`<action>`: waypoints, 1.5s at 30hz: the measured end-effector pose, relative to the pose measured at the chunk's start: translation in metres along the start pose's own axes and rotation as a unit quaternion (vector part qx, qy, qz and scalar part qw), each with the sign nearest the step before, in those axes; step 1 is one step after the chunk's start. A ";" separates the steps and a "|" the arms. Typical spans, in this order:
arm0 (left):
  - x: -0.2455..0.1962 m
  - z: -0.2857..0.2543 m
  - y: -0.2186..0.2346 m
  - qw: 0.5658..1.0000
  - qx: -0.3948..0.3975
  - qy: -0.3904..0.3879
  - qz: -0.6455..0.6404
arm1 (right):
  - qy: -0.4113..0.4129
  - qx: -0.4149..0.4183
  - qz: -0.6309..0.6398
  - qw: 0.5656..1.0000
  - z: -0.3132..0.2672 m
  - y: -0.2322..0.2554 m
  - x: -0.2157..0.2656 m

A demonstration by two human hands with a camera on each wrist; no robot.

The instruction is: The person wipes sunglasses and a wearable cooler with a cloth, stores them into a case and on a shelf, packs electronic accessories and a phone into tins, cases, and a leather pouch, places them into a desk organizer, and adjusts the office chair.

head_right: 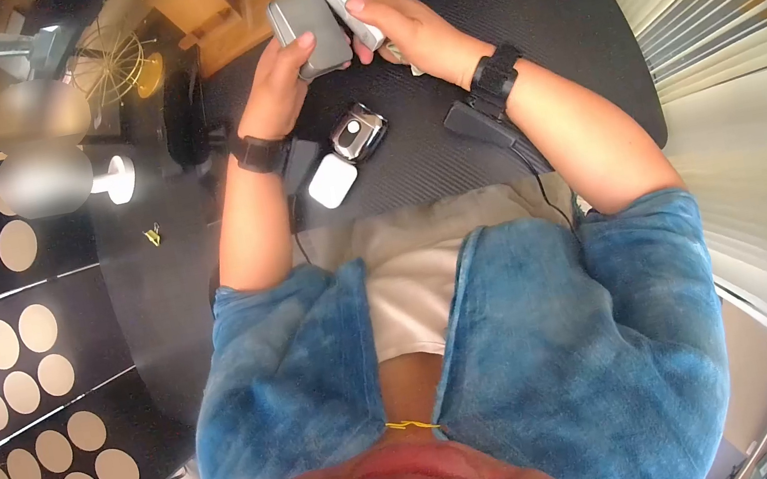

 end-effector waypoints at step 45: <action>-0.021 -0.034 -0.019 0.816 -0.148 0.070 0.554 | -0.002 -0.004 0.086 0.996 0.013 0.013 -0.007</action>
Point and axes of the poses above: each hand's wrist, its own z-axis towards the middle knuckle, its own y-axis out of the back of the hand, x = y × z, the point moved 2 cm from there along z, towards the middle knuckle, and after that the axes turned 5 degrees about y, right-handed, at the moved point
